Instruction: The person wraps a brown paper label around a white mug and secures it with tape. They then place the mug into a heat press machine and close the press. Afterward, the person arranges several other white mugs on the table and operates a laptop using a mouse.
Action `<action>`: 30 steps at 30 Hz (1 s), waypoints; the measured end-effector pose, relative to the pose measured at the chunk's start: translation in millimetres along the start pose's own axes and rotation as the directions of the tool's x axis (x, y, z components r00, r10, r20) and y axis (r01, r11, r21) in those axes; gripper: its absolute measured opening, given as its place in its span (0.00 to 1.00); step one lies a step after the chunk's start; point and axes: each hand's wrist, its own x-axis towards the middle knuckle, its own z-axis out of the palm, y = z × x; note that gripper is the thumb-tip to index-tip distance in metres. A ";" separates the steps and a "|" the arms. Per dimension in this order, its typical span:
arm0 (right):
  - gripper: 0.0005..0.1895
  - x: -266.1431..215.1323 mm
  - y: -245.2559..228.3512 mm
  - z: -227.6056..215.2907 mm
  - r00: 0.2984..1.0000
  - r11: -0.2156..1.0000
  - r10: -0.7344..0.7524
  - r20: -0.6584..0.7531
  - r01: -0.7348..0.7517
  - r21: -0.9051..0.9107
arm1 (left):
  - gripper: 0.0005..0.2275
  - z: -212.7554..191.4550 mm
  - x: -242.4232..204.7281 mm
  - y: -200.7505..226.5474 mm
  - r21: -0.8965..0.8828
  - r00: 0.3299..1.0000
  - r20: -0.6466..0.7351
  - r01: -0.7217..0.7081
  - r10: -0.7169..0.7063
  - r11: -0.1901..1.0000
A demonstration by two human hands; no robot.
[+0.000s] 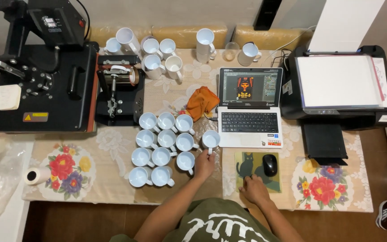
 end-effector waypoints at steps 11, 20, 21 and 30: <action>0.16 -9.5 -46.6 38.7 0.981 0.997 0.080 -0.176 -0.078 0.021 | 0.12 -5.3 7.3 0.4 -0.062 0.994 0.106 -0.030 0.037 0.998; 0.16 -16.0 -43.7 43.0 0.983 0.992 0.114 -0.142 -0.106 0.064 | 0.12 -50.3 15.1 87.0 -0.156 0.989 -0.063 -0.140 0.131 0.978; 0.16 -16.2 -43.3 43.6 0.985 0.993 0.111 -0.134 -0.103 0.066 | 0.10 -62.0 18.4 103.5 -0.191 0.989 -0.072 -0.141 0.129 0.971; 0.15 -24.5 -46.7 17.6 0.996 0.995 0.074 -0.058 -0.070 0.076 | 0.16 -165.1 143.5 120.0 0.072 0.957 -0.237 -0.152 0.165 0.986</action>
